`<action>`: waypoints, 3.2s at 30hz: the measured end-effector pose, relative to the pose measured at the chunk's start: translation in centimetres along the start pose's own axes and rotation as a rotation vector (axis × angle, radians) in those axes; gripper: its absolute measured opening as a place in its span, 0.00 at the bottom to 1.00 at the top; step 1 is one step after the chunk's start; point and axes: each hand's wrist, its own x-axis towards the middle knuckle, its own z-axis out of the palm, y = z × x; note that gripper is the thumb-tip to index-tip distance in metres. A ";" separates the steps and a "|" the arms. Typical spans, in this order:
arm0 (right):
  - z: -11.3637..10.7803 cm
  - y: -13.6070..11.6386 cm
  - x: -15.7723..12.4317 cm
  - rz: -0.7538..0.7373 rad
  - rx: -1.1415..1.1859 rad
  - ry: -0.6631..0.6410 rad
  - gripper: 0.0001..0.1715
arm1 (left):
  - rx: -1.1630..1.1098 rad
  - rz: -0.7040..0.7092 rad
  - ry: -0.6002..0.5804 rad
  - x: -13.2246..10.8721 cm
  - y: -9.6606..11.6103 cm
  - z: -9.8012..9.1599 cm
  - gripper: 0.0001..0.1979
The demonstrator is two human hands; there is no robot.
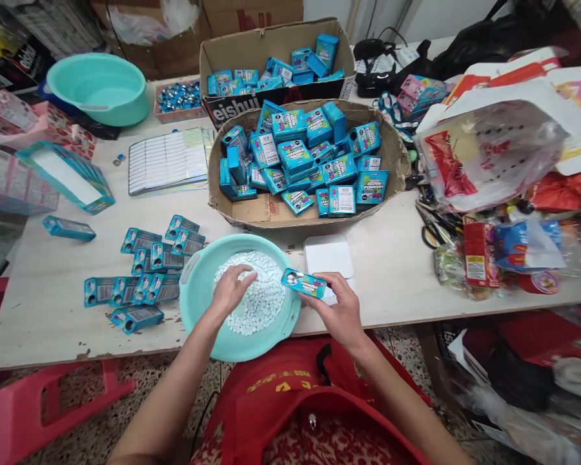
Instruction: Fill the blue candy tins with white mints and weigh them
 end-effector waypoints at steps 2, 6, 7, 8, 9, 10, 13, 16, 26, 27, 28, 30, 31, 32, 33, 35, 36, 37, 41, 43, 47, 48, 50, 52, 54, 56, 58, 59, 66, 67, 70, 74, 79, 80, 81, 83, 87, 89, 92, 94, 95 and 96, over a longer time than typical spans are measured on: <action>-1.4 1.3 0.3 0.030 -0.041 0.079 0.16 | 0.356 0.086 -0.004 -0.1 -2.6 -0.2 0.18; -2.9 5.8 1.1 0.085 -0.063 0.199 0.17 | 0.490 0.134 -0.072 -0.4 -5.5 0.4 0.20; -2.8 7.1 1.3 0.100 -0.054 0.217 0.17 | 0.477 0.130 -0.087 -0.5 -5.7 0.6 0.19; -2.7 8.4 1.5 0.120 -0.040 0.232 0.18 | 0.463 0.127 -0.094 -0.5 -5.8 0.9 0.19; -2.5 9.5 1.7 0.144 -0.018 0.249 0.19 | 0.451 0.128 -0.099 -0.6 -5.7 1.1 0.19; -2.2 10.5 1.8 0.171 0.011 0.268 0.20 | 0.442 0.133 -0.101 -0.6 -5.6 1.3 0.19; -1.6 12.2 1.9 0.243 0.113 0.277 0.24 | 0.431 0.138 -0.094 -0.8 -5.5 1.5 0.19; -2.1 12.5 1.1 0.262 0.134 0.228 0.34 | 0.430 0.126 -0.085 -1.0 -5.6 1.5 0.19; -7.0 13.9 -6.5 0.468 -0.055 0.253 0.32 | 0.426 0.085 -0.113 -1.0 -5.4 2.4 0.19; -7.1 14.1 -7.0 0.478 -0.067 0.268 0.30 | 0.425 0.090 -0.123 -1.0 -5.3 2.5 0.19; -7.2 14.2 -7.4 0.486 -0.075 0.284 0.28 | 0.421 0.096 -0.132 -1.0 -5.2 2.6 0.19; -7.1 14.4 -7.9 0.498 -0.075 0.306 0.25 | 0.409 0.106 -0.146 -1.1 -5.1 2.7 0.18; -7.0 14.4 -8.0 0.503 -0.071 0.314 0.24 | 0.403 0.108 -0.150 -1.1 -5.0 2.7 0.18; -6.9 14.5 -8.1 0.507 -0.066 0.320 0.24 | 0.398 0.109 -0.153 -1.1 -4.9 2.7 0.18; -6.8 14.5 -8.0 0.509 -0.062 0.324 0.24 | 0.395 0.109 -0.155 -1.1 -4.9 2.7 0.18; -6.5 14.4 -7.8 0.504 -0.060 0.320 0.24 | 0.392 0.110 -0.154 -1.1 -4.9 2.6 0.18; -6.4 14.4 -7.7 0.498 -0.062 0.316 0.24 | 0.391 0.113 -0.154 -1.1 -4.9 2.6 0.18; -6.3 14.3 -7.6 0.491 -0.064 0.311 0.24 | 0.390 0.116 -0.154 -1.1 -5.0 2.6 0.17; -6.0 14.1 -7.1 0.476 -0.066 0.302 0.24 | 0.385 0.112 -0.156 -1.2 -5.2 2.5 0.18; -5.9 13.8 -6.7 0.475 -0.065 0.292 0.24 | 0.377 0.106 -0.157 -1.3 -5.2 2.5 0.18; -5.6 13.2 -5.5 0.467 -0.055 0.262 0.26 | 0.349 0.084 -0.148 -1.6 -5.4 2.3 0.18; -5.5 13.1 -5.1 0.460 -0.049 0.260 0.27 | 0.338 0.078 -0.142 -1.7 -5.4 2.2 0.17; -4.9 13.0 -3.9 0.431 -0.037 0.265 0.34 | 0.294 0.062 -0.125 -1.8 -5.3 2.3 0.16; -4.0 13.2 -2.4 0.390 -0.026 0.258 0.42 | 0.174 0.019 -0.114 -1.9 -4.9 2.7 0.15; -3.1 13.5 -0.7 0.367 -0.011 0.233 0.40 | -0.048 -0.059 -0.097 -1.9 -4.1 3.6 0.15; -2.4 13.2 0.9 0.339 -0.018 0.200 0.30 | -0.317 -0.139 -0.061 -1.7 -2.7 4.8 0.18; -2.1 11.8 2.2 0.248 -0.072 0.160 0.22 | -0.564 -0.190 0.002 -1.4 -0.9 5.9 0.20; -2.2 10.5 2.6 0.177 -0.110 0.129 0.19 | -0.672 -0.203 0.029 -1.2 0.1 6.3 0.21; -1.5 -0.8 2.7 -0.213 -0.209 -0.079 0.14 | -1.233 -0.268 0.012 -0.7 5.4 5.2 0.24; -0.9 -1.6 2.6 -0.238 -0.211 -0.123 0.14 | -1.287 -0.272 0.017 -0.8 5.6 4.8 0.24; 0.8 -2.4 2.2 -0.272 -0.211 -0.253 0.13 | -1.388 -0.376 0.058 -1.1 5.1 4.1 0.19; 2.0 -2.2 1.6 -0.265 -0.200 -0.271 0.15 | -1.482 -0.468 0.118 -1.8 3.8 3.5 0.15; 2.7 -1.3 1.0 -0.195 -0.160 -0.290 0.13 | -1.500 -0.525 0.196 -2.3 3.8 2.9 0.13; 2.8 -1.0 1.0 -0.173 -0.145 -0.289 0.13 | -1.495 -0.514 0.203 -2.3 3.9 2.7 0.11; 2.9 -0.8 0.9 -0.152 -0.124 -0.287 0.14 | -1.491 -0.494 0.209 -2.4 4.0 2.5 0.09; 3.1 -0.5 0.8 -0.114 -0.067 -0.278 0.14 | -1.485 -0.436 0.204 -2.5 4.0 2.0 0.03; 3.8 -0.3 0.6 -0.086 -0.013 -0.255 0.15 | -1.369 -0.231 0.180 -3.1 4.2 1.3 0.07; 4.4 -0.3 0.4 -0.076 0.003 -0.234 0.15 | -1.196 -0.074 0.215 -3.5 4.4 1.3 0.05; 5.4 -0.1 0.1 -0.023 0.088 -0.198 0.16 | -0.929 0.106 0.252 -3.8 4.9 1.3 0.04; 5.9 0.1 -0.1 0.005 0.144 -0.192 0.16 | -0.860 0.160 0.237 -3.8 5.2 1.2 0.06; 6.2 0.3 -0.1 0.013 0.161 -0.193 0.16 | -0.846 0.174 0.219 -3.7 5.3 1.2 0.07; 6.3 0.4 -0.2 0.018 0.172 -0.193 0.16 | -0.836 0.184 0.196 -3.7 5.4 1.1 0.08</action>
